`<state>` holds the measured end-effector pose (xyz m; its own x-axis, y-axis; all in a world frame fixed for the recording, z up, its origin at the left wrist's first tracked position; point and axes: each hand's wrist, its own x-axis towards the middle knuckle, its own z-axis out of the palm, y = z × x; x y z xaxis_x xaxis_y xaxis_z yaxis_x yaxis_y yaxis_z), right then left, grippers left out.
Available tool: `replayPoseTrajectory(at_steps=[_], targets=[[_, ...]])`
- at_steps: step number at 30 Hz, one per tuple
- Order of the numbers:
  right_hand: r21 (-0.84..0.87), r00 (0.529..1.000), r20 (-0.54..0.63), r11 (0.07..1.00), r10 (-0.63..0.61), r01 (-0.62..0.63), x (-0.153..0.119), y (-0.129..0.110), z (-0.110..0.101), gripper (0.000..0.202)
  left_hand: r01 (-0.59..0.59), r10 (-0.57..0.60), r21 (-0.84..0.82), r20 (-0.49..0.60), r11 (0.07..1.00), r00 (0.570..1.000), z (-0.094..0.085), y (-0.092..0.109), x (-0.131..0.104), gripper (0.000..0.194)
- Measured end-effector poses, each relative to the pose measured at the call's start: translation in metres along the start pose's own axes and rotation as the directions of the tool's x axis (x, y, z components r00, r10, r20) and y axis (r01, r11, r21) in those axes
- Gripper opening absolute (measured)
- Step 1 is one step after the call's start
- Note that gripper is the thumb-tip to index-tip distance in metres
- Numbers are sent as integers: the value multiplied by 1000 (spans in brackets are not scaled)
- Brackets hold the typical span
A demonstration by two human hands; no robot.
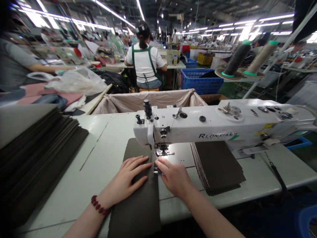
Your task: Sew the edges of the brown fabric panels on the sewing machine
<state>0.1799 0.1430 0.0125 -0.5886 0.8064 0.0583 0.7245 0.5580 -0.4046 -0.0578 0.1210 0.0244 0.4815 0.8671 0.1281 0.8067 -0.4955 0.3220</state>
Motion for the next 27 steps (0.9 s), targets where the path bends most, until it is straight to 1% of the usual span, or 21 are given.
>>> replayPoseTrajectory(at_steps=[27], targets=[[-4,1000,9,1000,-5,5,0,1,1,53,20,-20,-11,-16,1000,1000,0,-2,0,39]])
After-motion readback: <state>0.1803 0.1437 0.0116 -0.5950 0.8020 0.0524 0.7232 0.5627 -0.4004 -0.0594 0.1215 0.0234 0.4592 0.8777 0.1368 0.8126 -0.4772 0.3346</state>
